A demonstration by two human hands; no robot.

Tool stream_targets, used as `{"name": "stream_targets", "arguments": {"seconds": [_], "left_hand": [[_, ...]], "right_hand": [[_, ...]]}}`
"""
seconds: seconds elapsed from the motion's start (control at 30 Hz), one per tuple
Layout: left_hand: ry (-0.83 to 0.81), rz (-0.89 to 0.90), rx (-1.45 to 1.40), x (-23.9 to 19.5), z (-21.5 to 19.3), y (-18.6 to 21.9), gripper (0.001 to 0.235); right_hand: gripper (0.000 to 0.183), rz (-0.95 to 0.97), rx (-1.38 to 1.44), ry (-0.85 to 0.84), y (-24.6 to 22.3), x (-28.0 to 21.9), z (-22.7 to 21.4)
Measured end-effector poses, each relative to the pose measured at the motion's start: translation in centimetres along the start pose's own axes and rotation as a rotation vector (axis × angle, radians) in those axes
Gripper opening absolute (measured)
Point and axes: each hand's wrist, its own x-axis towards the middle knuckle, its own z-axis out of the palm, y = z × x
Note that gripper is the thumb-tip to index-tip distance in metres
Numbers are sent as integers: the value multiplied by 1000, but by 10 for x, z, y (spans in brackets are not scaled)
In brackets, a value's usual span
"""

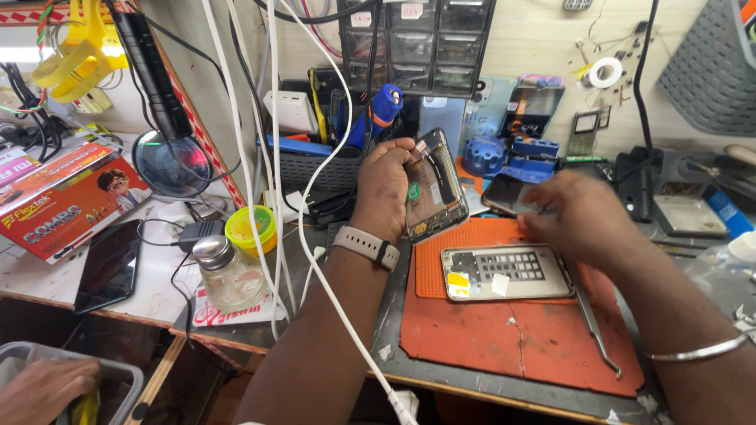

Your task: The person uses a metal prying tool to separate the back cover of a smartphone, then uses a screwdriver to remove screws from the internal frame. They handle the battery and internal components while working at a cluttered electronics repair bench.

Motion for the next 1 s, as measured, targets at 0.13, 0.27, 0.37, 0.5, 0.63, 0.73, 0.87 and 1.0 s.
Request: {"name": "stream_targets", "arguments": {"seconds": [0.13,0.27,0.37,0.5,0.63,0.73,0.87,1.0], "left_hand": [[-28,63,-17,12,-4,1,20],[-46,83,-38,12,-6,-12,20],[-15,88,61,10,-4,-8,20],[-40,42,61,-3,1,-9,19],[-30,36,26,-8,8,-1,17],[-29,37,23,-10,8,-2,17],[-43,39,-22,-6,7,-5,19],[-87,48,47,-5,7,-11,17]], "right_hand": [[68,104,-111,17,8,10,0],[81,79,-112,-12,21,10,6],[83,201,-85,-90,20,15,7],[83,205,-26,-32,23,11,4],[84,317,39,92,18,14,-3],[86,412,185,215,16,12,-5],[86,389,229,242,17,11,-7],[89,275,125,103,19,13,1]]}}
